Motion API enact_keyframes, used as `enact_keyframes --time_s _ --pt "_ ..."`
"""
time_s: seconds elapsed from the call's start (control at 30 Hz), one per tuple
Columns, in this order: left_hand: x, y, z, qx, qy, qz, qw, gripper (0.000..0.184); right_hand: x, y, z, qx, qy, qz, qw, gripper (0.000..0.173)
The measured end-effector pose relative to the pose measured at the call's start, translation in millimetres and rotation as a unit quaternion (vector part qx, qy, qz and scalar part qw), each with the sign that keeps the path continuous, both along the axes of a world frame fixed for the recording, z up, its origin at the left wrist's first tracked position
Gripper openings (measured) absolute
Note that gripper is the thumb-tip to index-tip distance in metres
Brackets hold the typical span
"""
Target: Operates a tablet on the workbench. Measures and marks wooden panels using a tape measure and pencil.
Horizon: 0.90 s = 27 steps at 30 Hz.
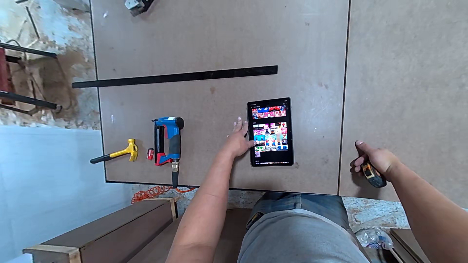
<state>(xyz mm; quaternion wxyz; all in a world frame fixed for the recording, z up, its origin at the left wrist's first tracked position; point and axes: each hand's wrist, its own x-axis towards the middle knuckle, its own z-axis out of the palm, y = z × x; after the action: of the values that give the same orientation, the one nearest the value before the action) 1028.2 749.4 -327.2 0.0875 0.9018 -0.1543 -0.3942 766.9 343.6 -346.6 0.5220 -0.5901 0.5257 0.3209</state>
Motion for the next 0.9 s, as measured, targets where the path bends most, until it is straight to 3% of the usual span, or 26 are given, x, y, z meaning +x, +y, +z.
enact_keyframes --time_s 0.4,0.6,0.77,0.83,0.9 --pt "-1 0 -1 0.005 -0.001 0.001 1.0 0.095 -1 -1 -1 -0.007 0.002 -0.003 1.0 0.086" --pt "-1 -1 -1 0.007 0.004 0.006 1.0 0.111 0 1 2 0.0 0.0 -0.006 1.0 0.086" --pt "-1 -1 -4 0.011 0.006 0.006 1.0 0.113 1 1 4 -0.005 0.0 0.004 1.0 0.088" --pt "0 0 -1 -0.012 0.014 0.023 1.0 0.111 0 1 3 -0.004 0.001 0.003 1.0 0.088" --pt "2 -2 8 -0.066 0.003 0.101 0.993 0.097 0 1 2 -0.006 0.003 0.0 1.0 0.087"
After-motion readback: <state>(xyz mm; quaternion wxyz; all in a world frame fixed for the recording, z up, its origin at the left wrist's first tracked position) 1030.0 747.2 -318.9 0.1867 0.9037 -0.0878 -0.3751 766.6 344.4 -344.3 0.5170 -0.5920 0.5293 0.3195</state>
